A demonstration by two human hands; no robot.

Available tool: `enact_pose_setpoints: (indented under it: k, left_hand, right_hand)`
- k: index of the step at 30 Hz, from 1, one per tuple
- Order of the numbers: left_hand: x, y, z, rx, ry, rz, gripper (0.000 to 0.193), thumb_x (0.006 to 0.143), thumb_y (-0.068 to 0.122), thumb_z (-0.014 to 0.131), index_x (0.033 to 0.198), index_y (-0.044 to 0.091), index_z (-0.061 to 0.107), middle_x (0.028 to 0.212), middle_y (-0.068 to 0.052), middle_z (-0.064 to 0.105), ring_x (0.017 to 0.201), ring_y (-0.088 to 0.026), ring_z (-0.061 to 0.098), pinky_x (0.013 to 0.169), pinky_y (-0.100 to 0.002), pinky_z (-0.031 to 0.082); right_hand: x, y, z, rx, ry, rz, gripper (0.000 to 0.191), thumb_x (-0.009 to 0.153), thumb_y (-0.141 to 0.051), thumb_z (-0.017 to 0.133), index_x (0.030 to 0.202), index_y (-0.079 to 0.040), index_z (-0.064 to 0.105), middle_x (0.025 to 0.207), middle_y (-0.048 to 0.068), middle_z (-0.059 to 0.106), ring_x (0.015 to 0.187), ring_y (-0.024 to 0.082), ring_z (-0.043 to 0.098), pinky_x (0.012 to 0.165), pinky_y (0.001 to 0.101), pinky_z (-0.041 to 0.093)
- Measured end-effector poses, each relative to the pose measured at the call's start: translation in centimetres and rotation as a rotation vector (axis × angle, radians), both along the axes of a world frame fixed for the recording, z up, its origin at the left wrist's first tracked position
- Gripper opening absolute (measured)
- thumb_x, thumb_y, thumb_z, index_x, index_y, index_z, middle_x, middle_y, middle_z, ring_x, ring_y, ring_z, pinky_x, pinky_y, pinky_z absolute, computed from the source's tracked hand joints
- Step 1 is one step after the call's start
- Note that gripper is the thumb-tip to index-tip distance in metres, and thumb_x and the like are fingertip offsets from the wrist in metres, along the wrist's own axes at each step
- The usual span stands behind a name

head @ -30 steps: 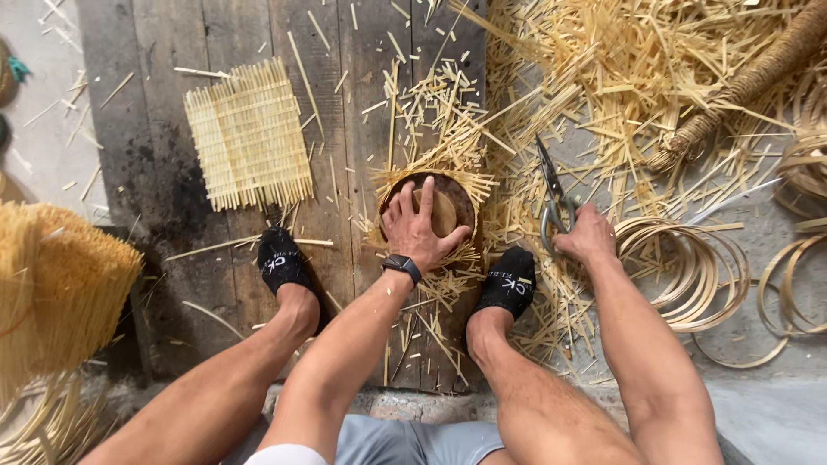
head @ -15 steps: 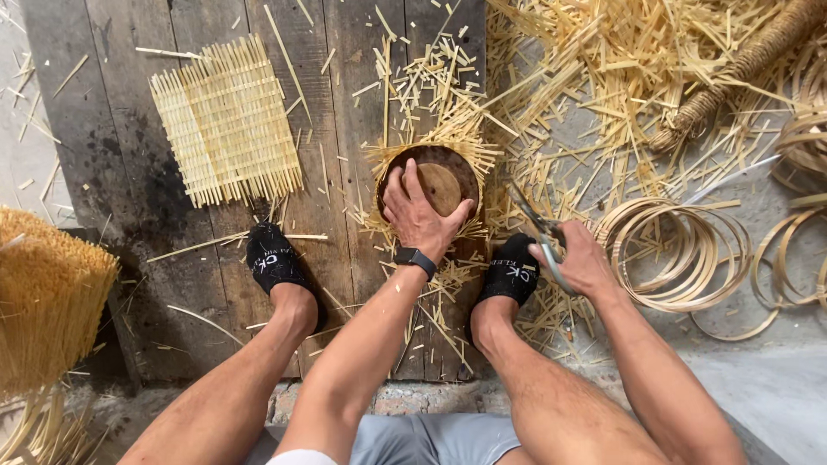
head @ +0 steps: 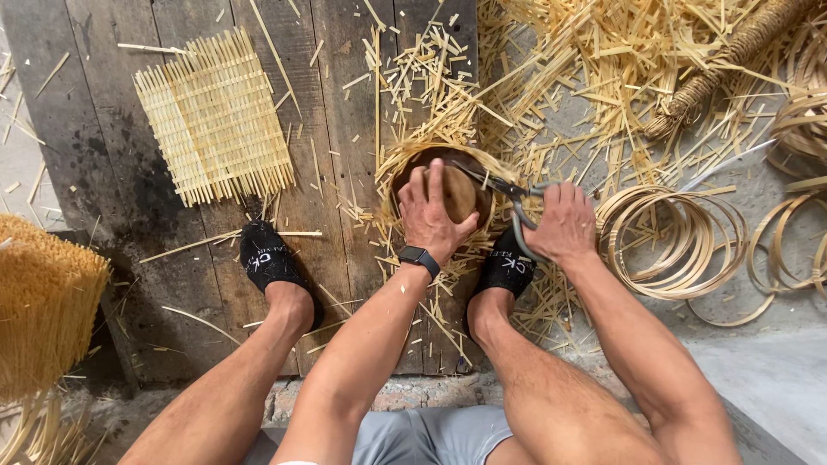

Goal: The person sits on the floor and repeatedly trims the edges of woven bamboo mats using shears. They place each mat on a circular wooden block, cut the overhanging strips, and set the trimmed mats aside. The process is repeated for multiple mats.

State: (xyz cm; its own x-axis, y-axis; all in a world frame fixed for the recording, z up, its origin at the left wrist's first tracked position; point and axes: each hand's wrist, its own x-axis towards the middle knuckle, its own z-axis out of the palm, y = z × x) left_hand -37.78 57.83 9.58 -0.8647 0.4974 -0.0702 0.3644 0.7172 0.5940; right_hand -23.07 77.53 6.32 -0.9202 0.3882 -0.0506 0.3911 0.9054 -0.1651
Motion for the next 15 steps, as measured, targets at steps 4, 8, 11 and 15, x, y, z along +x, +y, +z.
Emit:
enact_pose_setpoints:
  k: [4,8,11,15]
  left_hand:
    - [-0.4,-0.4,0.5,-0.020,-0.006,-0.123,0.117,0.055,0.034,0.097,0.152,0.016,0.034,0.143,-0.014,0.038,0.124,-0.040,0.043,0.101,-0.053,0.044]
    - [-0.7,-0.8,0.8,0.025,0.000,-0.176,0.116,0.055,0.032,0.096,0.152,0.016,0.034,0.142,-0.013,0.039,0.123,-0.039,0.043,0.101,-0.053,0.045]
    - [-1.0,-1.0,1.1,0.000,-0.022,-0.188,0.114,0.055,0.032,0.095,0.150,0.016,0.035,0.140,-0.013,0.039,0.122,-0.039,0.044,0.101,-0.053,0.045]
    - [-2.3,-1.8,1.6,0.008,-0.034,-0.320,0.113,0.055,0.030,0.094,0.151,0.018,0.036,0.142,-0.011,0.040,0.123,-0.038,0.044,0.099,-0.053,0.045]
  right_hand:
    - [-0.4,1.6,-1.1,0.100,-0.054,0.045,0.043,0.088,-0.047,0.069,0.087,-0.006,0.058,0.083,0.011,0.057,0.075,0.025,0.058,0.064,0.0403,0.048]
    - [-0.4,2.0,-0.9,0.040,-0.104,0.030,0.025,0.093,-0.031,0.067,0.093,-0.007,0.058,0.091,0.010,0.056,0.082,0.024,0.056,0.068,0.0388,0.046]
    - [-1.0,1.6,-0.8,0.185,0.146,0.121,0.043,0.078,-0.041,0.076,0.082,-0.003,0.058,0.078,0.012,0.054,0.071,0.026,0.055,0.060,0.0401,0.048]
    - [-2.0,1.7,-1.4,0.141,0.032,0.106,0.042,0.078,-0.044,0.071,0.081,-0.005,0.056,0.078,0.011,0.054,0.071,0.024,0.055,0.062,0.0396,0.048]
